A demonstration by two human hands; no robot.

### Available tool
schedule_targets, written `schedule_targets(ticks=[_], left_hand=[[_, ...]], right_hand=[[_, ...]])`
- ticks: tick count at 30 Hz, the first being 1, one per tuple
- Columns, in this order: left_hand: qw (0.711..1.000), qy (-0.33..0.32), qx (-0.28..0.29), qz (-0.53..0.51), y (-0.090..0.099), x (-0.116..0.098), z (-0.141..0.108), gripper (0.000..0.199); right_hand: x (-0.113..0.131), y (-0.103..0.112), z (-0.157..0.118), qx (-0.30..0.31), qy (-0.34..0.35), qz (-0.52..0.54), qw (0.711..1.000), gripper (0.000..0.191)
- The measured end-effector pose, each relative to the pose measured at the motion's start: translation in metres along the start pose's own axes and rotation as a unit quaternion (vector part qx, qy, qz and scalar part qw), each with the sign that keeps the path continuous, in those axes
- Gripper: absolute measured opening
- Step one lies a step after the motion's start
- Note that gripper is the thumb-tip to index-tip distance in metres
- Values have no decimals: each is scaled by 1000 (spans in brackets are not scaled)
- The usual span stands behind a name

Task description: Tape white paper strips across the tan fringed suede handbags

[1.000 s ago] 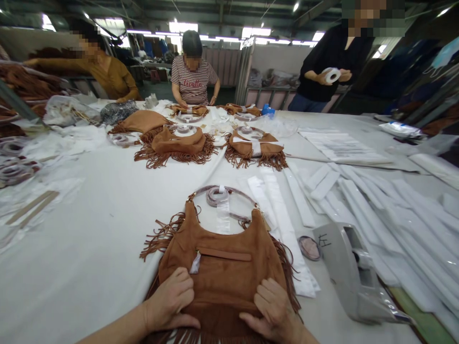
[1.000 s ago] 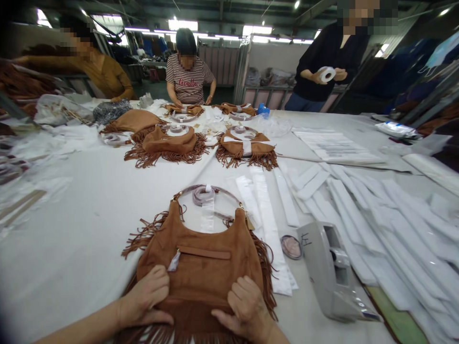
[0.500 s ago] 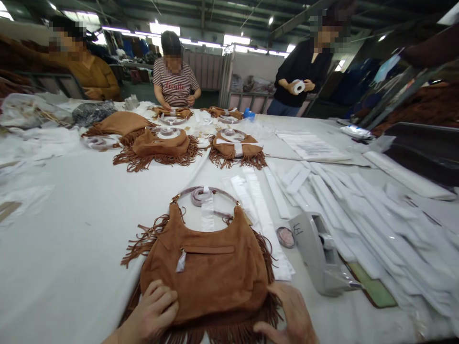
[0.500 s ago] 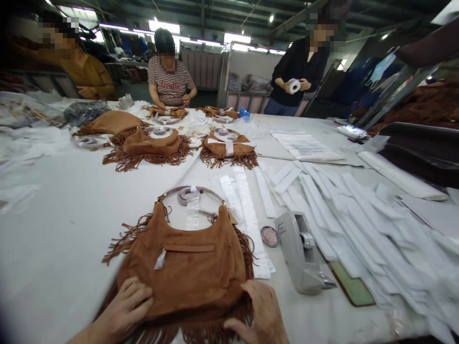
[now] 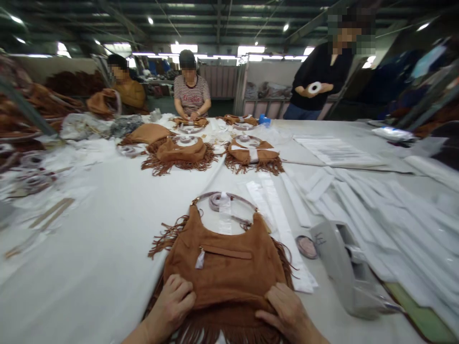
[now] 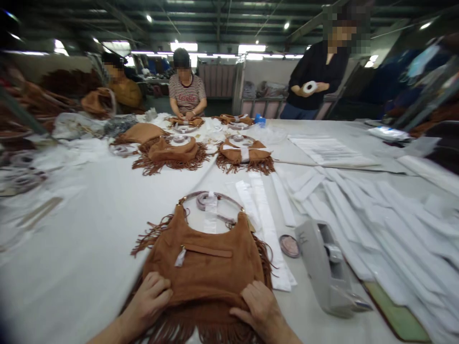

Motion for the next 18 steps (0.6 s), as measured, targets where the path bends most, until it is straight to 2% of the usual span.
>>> schedule_targets(ticks=[3, 5, 9, 14, 18], left_hand=[[998, 62, 23, 3, 8, 0, 0, 14], [994, 103, 42, -5, 12, 0, -2, 19], [987, 134, 87, -33, 18, -1, -5, 27], [982, 109, 152, -33, 12, 12, -3, 17], [983, 42, 176, 14, -2, 25, 8, 28]], right_hand=[[-4, 3, 3, -29, 24, -6, 999, 27], [-5, 4, 2, -52, 40, -11, 998, 24], [-5, -3, -4, -77, 66, -7, 995, 18], [-5, -6, 2, -52, 49, 35, 997, 14], [-6, 4, -1, -42, 38, 8, 998, 16]])
Point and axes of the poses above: each hand's wrist, its own z-axis towards the middle knuckle, its own y-axis out of the back of the hand, x = y × z, the point moved 2 cm from there along z, towards the middle knuckle, and after that the axes turned 10 degrees about y, right-handed, at the moved point
